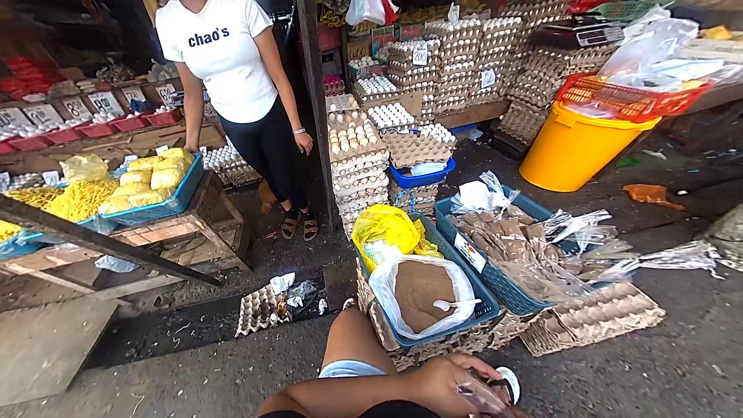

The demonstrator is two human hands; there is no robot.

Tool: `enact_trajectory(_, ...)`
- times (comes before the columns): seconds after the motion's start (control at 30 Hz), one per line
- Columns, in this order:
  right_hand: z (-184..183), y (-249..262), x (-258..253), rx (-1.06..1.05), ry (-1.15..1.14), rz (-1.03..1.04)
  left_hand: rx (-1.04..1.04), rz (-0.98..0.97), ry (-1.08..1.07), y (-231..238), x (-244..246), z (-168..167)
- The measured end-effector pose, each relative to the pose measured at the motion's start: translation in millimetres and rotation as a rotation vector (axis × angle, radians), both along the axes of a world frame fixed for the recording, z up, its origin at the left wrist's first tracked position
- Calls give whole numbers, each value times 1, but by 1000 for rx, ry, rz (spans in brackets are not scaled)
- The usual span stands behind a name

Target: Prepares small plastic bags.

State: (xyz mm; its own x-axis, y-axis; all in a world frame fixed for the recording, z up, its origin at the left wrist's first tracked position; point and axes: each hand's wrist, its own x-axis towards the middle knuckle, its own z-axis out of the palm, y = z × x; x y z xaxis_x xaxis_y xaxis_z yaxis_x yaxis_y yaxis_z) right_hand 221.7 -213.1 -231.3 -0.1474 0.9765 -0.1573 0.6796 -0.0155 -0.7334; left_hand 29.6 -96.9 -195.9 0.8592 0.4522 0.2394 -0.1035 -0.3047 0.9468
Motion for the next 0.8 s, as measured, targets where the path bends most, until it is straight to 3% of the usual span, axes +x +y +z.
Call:
enact_trajectory(0.13,-3,3,-4,-81,26,31,-162,222,-183,21,-3,0)
enact_trajectory(0.27,-10,6,-4,-90,27,45,-240,408,-224,36,-15,18)
enact_trajectory(0.4,-23,8,-3,-65,88,89,-433,321,-318,36,-24,29)
enact_trajectory(0.5,-58,10,1,4,227,139,-362,192,-299,31,-29,29)
enact_trajectory(0.6,-89,16,4,84,295,170,-309,272,-251,27,-32,31)
enact_trajectory(0.7,-87,18,5,74,303,164,-406,384,-296,35,-37,42)
enact_trajectory(0.8,-82,16,5,62,327,175,-303,376,-239,44,-47,47)
